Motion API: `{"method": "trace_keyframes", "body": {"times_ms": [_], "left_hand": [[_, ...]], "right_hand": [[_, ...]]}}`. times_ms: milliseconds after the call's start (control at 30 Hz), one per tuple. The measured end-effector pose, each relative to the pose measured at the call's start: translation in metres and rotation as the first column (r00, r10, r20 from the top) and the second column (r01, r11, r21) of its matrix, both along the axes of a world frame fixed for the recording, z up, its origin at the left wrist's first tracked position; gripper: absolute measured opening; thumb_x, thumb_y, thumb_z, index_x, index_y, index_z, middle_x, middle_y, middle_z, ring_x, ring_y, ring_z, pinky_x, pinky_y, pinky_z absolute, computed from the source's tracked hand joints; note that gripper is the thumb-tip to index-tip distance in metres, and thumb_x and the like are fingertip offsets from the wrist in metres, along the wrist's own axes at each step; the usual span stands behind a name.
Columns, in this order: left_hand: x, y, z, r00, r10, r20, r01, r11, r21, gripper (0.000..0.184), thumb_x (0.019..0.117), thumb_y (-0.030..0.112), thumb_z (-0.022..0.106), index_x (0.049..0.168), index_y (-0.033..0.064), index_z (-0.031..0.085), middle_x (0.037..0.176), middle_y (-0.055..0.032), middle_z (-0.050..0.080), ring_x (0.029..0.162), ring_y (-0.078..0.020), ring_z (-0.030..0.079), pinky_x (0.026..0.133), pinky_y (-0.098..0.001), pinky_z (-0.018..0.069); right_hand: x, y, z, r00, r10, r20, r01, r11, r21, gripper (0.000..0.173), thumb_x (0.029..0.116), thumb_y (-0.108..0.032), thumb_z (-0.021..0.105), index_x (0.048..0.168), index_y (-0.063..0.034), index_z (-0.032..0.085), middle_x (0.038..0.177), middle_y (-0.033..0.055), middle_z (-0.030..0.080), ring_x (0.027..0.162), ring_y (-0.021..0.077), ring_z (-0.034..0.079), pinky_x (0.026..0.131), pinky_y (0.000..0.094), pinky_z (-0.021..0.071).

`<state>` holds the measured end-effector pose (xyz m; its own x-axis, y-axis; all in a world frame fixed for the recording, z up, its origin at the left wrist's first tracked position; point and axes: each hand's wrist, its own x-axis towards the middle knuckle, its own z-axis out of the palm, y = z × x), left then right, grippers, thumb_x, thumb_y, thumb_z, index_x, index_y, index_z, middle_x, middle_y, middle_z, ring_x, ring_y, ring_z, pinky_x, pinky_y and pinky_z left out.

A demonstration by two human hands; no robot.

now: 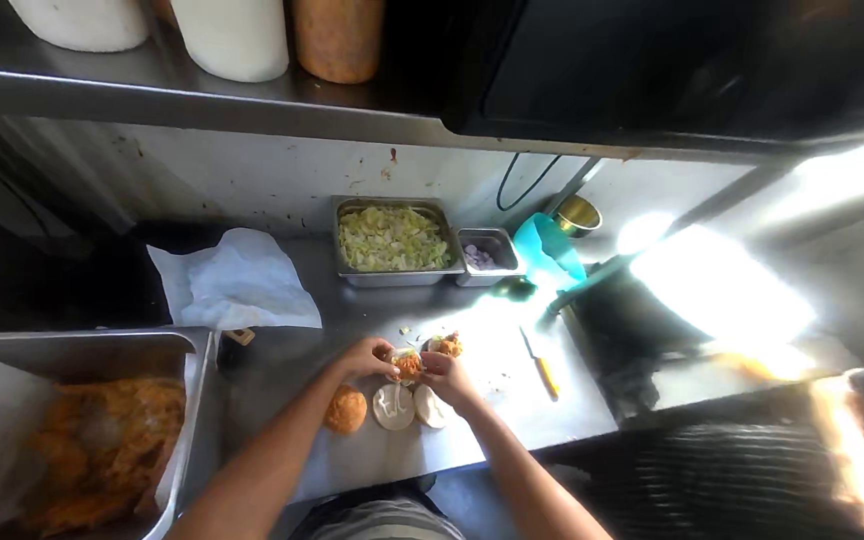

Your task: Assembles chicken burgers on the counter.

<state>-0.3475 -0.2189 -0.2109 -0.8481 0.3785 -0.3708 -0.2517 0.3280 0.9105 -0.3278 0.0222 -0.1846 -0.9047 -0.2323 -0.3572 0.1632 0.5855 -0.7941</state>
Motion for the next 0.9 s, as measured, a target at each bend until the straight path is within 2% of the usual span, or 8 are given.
{"method": "trace_keyframes", "body": {"times_ms": [167, 267, 367, 500, 600, 733, 833, 900], "left_hand": [[0.011, -0.009, 0.025, 0.974, -0.109, -0.197, 0.083, 0.987, -0.136, 0.052, 0.0827, 0.021, 0.086, 0.125, 0.0014, 0.064, 0.115, -0.0153, 0.069, 0.106, -0.0255, 0.067, 0.098, -0.0458, 0.0538], [0.044, -0.005, 0.050, 0.907, -0.130, -0.401, -0.005, 0.948, -0.317, 0.044, 0.0813, 0.015, 0.086, 0.121, 0.0061, 0.068, 0.118, -0.0130, 0.069, 0.112, -0.0277, 0.066, 0.101, -0.0502, 0.0529], [0.079, 0.012, 0.046, 0.801, -0.227, -0.554, -0.093, 0.867, -0.490, 0.042, 0.0835, 0.005, 0.078, 0.124, 0.0083, 0.069, 0.124, -0.0132, 0.067, 0.118, -0.0300, 0.063, 0.104, -0.0492, 0.0519], [0.116, 0.036, 0.032, 0.736, -0.343, -0.583, -0.132, 0.773, -0.620, 0.027, 0.0946, 0.002, 0.062, 0.121, 0.0050, 0.069, 0.123, -0.0154, 0.065, 0.119, -0.0320, 0.062, 0.104, -0.0469, 0.0510], [0.139, 0.045, 0.027, 0.702, -0.386, -0.598, -0.146, 0.744, -0.652, 0.021, 0.0982, 0.007, 0.058, 0.115, 0.0061, 0.070, 0.135, -0.0125, 0.063, 0.126, -0.0303, 0.060, 0.108, -0.0473, 0.0485], [0.153, 0.050, 0.012, 0.625, -0.409, -0.665, -0.209, 0.733, -0.648, 0.022, 0.0997, 0.015, 0.059, 0.115, 0.0060, 0.071, 0.139, -0.0097, 0.063, 0.126, -0.0274, 0.062, 0.110, -0.0461, 0.0480], [0.157, 0.049, 0.005, 0.634, -0.411, -0.655, -0.201, 0.730, -0.653, 0.027, 0.0993, 0.015, 0.057, 0.122, 0.0072, 0.071, 0.140, -0.0089, 0.063, 0.129, -0.0266, 0.060, 0.111, -0.0462, 0.0461], [0.156, 0.048, 0.011, 0.662, -0.400, -0.634, -0.167, 0.746, -0.645, 0.030, 0.1012, 0.020, 0.056, 0.125, 0.0079, 0.069, 0.142, -0.0092, 0.061, 0.132, -0.0268, 0.058, 0.114, -0.0479, 0.0435]], "right_hand": [[-0.002, -0.008, 0.017, 0.998, 0.061, -0.022, -0.063, 0.993, -0.101, 0.060, 0.0830, -0.007, 0.084, 0.137, -0.0029, 0.059, 0.122, 0.0172, 0.068, 0.101, 0.0248, 0.071, 0.091, 0.0446, 0.0598], [0.010, -0.010, 0.016, 0.966, 0.157, -0.205, -0.184, 0.976, -0.118, 0.057, 0.0804, -0.005, 0.086, 0.132, -0.0049, 0.063, 0.126, 0.0151, 0.065, 0.103, 0.0226, 0.071, 0.087, 0.0415, 0.0637], [0.023, -0.007, 0.000, 0.851, 0.242, -0.465, -0.267, 0.964, 0.013, 0.043, 0.0796, -0.004, 0.082, 0.121, -0.0084, 0.071, 0.119, 0.0110, 0.067, 0.100, 0.0210, 0.070, 0.083, 0.0406, 0.0638], [0.042, 0.001, -0.021, 0.692, 0.367, -0.622, -0.285, 0.930, 0.231, 0.023, 0.0847, -0.005, 0.073, 0.107, -0.0102, 0.074, 0.113, 0.0081, 0.071, 0.101, 0.0226, 0.071, 0.084, 0.0466, 0.0609], [0.057, 0.005, -0.026, 0.627, 0.426, -0.652, -0.287, 0.905, 0.315, 0.021, 0.0874, -0.004, 0.068, 0.106, -0.0120, 0.074, 0.116, 0.0041, 0.071, 0.112, 0.0193, 0.067, 0.097, 0.0433, 0.0561], [0.078, 0.020, -0.022, 0.604, 0.495, -0.624, -0.318, 0.868, 0.381, 0.047, 0.0863, 0.005, 0.056, 0.123, -0.0183, 0.073, 0.133, -0.0031, 0.068, 0.133, 0.0161, 0.057, 0.109, 0.0401, 0.0510], [0.085, 0.033, -0.020, 0.633, 0.411, -0.656, -0.243, 0.910, 0.335, 0.043, 0.0854, -0.002, 0.057, 0.120, -0.0191, 0.075, 0.130, -0.0032, 0.070, 0.127, 0.0162, 0.062, 0.102, 0.0407, 0.0551], [0.079, 0.043, -0.014, 0.707, 0.200, -0.678, -0.095, 0.977, 0.190, 0.035, 0.0886, -0.005, 0.060, 0.119, -0.0125, 0.075, 0.127, 0.0023, 0.070, 0.121, 0.0180, 0.065, 0.101, 0.0435, 0.0569]]}}
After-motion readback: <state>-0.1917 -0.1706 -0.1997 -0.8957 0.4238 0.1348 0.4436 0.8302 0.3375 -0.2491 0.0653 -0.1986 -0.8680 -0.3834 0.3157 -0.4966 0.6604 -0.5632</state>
